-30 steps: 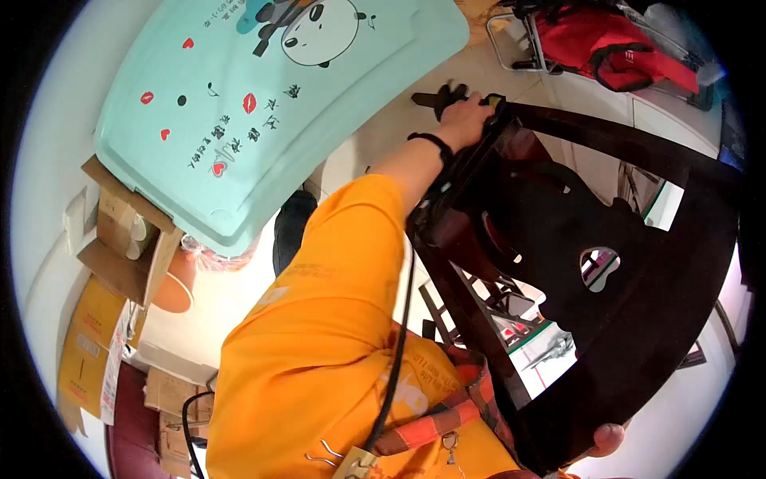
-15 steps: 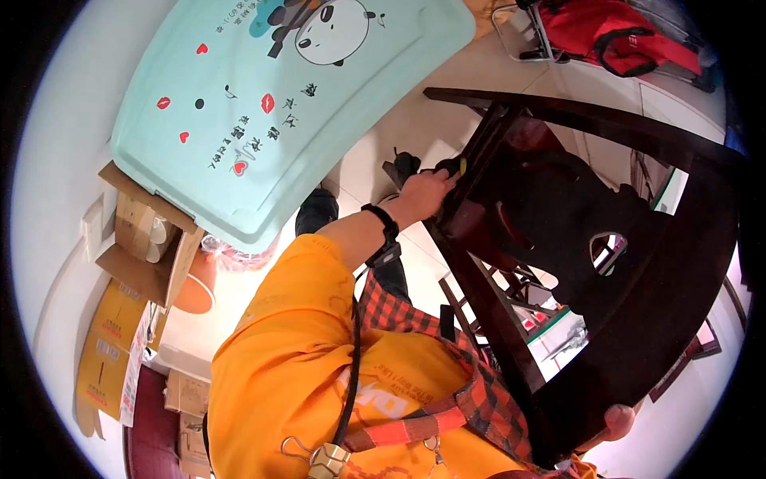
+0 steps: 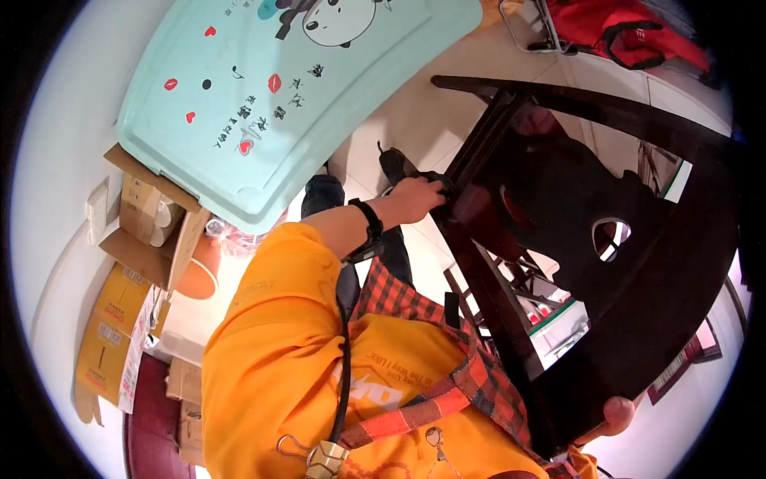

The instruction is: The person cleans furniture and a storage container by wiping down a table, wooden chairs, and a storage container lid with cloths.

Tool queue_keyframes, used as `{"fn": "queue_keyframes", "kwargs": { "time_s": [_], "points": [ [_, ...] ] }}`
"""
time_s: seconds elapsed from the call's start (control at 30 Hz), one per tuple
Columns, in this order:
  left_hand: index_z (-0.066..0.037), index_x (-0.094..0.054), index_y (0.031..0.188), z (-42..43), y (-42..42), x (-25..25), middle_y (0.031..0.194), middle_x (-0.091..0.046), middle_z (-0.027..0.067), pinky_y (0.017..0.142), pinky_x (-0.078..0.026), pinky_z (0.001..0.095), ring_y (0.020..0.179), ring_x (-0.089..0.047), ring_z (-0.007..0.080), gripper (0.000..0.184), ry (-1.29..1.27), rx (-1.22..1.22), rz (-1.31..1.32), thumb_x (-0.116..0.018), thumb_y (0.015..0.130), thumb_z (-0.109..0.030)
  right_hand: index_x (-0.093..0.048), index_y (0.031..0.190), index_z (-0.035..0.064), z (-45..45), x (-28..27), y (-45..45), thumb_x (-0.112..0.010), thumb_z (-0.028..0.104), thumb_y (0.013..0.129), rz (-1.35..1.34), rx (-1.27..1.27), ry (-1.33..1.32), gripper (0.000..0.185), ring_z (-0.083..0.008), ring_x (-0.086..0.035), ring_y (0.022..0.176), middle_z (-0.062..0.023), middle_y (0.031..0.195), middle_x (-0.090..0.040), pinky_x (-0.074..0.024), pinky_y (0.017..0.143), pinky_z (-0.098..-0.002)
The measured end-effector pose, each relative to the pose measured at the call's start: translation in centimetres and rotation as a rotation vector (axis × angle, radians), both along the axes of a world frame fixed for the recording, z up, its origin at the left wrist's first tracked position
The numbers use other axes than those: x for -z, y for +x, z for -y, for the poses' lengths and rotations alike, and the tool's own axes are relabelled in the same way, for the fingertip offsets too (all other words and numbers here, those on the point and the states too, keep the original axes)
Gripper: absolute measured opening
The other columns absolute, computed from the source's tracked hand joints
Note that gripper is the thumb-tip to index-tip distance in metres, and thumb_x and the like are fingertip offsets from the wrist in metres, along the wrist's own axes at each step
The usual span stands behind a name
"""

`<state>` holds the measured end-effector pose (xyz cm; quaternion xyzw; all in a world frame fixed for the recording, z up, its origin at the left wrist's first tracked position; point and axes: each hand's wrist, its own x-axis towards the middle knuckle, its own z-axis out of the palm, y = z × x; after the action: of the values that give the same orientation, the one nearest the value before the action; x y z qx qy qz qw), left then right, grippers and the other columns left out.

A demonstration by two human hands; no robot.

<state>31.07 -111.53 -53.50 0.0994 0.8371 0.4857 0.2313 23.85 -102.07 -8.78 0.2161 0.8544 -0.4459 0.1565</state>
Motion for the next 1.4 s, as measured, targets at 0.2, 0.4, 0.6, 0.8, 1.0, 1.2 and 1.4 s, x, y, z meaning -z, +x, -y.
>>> {"fn": "queue_keyframes", "kwargs": {
  "time_s": [0.2, 0.4, 0.6, 0.8, 1.0, 1.2, 1.4],
  "points": [
    [-0.006, -0.066, 0.108, 3.4, -7.7, 0.9, 0.102, -0.067, 0.0168, 0.086, -0.049, 0.0373, 0.096, -0.064, 0.0308, 0.026, 0.491, -0.89, 0.082, -0.054, 0.088, -0.015, -0.038, 0.134, -0.0054, -0.4, 0.6, -0.1, -0.065, 0.023, 0.058, -0.005, -0.004, -0.018, 0.086, -0.0296, -0.057, 0.101, -0.0178, 0.115, -0.056, -0.0471, 0.088, -0.0377],
    [-0.012, -0.063, 0.118, 1.0, -19.2, -3.9, 0.117, -0.057, 0.0139, 0.085, -0.048, 0.0433, 0.101, -0.058, 0.0338, 0.031, 0.286, -0.467, -0.281, -0.053, 0.093, -0.027, -0.038, 0.134, -0.0054, -0.5, 0.8, -0.3, -0.066, 0.023, 0.058, -0.027, -0.022, -0.033, 0.087, -0.0295, -0.057, 0.102, -0.0177, 0.116, -0.056, -0.0469, 0.089, -0.0376],
    [-0.018, -0.062, 0.117, 3.2, -23.1, -4.4, 0.125, -0.05, 0.0075, 0.076, -0.052, 0.0448, 0.097, -0.059, 0.0322, 0.026, -0.209, 0.124, -0.539, -0.05, 0.094, -0.014, -0.037, 0.134, -0.0054, -0.8, 1.3, -0.3, -0.067, 0.024, 0.058, -0.03, -0.018, -0.049, 0.087, -0.0294, -0.057, 0.102, -0.0176, 0.116, -0.056, -0.0467, 0.089, -0.0376],
    [-0.014, -0.065, 0.103, 2.7, -23.2, -4.9, 0.124, -0.05, 0.0071, 0.072, -0.052, 0.0446, 0.095, -0.06, 0.0318, 0.019, -0.248, 0.222, -0.486, -0.056, 0.087, -0.009, -0.037, 0.135, -0.0054, -0.5, 1.2, -0.2, -0.068, 0.024, 0.058, -0.017, -0.015, -0.045, 0.088, -0.0293, -0.057, 0.103, -0.0175, 0.117, -0.055, -0.0464, 0.09, -0.0376],
    [-0.018, -0.066, 0.112, 4.2, -19.6, -3.4, 0.108, -0.052, 0.0122, 0.076, -0.048, 0.0456, 0.097, -0.057, 0.0367, 0.038, 0.191, 0.107, -0.369, -0.054, 0.08, 0.001, -0.037, 0.135, -0.0054, -0.7, 1.0, -0.1, -0.068, 0.025, 0.058, -0.023, -0.023, -0.047, 0.088, -0.0292, -0.057, 0.103, -0.0174, 0.117, -0.055, -0.0462, 0.09, -0.0376],
    [-0.018, -0.061, 0.116, 3.0, -18.9, -3.5, 0.101, -0.056, 0.0108, 0.072, -0.051, 0.044, 0.086, -0.06, 0.0333, 0.036, -0.046, -0.165, -0.523, -0.056, 0.082, -0.007, -0.037, 0.135, -0.0054, -1.2, 1.1, 0.4, -0.069, 0.025, 0.058, -0.031, -0.012, -0.067, 0.089, -0.0291, -0.057, 0.104, -0.0173, 0.117, -0.055, -0.046, 0.091, -0.0376],
    [-0.015, -0.061, 0.107, 0.9, -22.1, -3.3, 0.099, -0.057, 0.0072, 0.06, -0.054, 0.0386, 0.078, -0.064, 0.0285, 0.024, -0.281, -0.025, -0.853, -0.056, 0.083, -0.015, -0.037, 0.135, -0.0054, -0.8, 1.3, 1.1, -0.07, 0.025, 0.058, -0.036, -0.016, -0.067, 0.089, -0.029, -0.057, 0.104, -0.0172, 0.118, -0.055, -0.0457, 0.091, -0.0375]
  ]
}}
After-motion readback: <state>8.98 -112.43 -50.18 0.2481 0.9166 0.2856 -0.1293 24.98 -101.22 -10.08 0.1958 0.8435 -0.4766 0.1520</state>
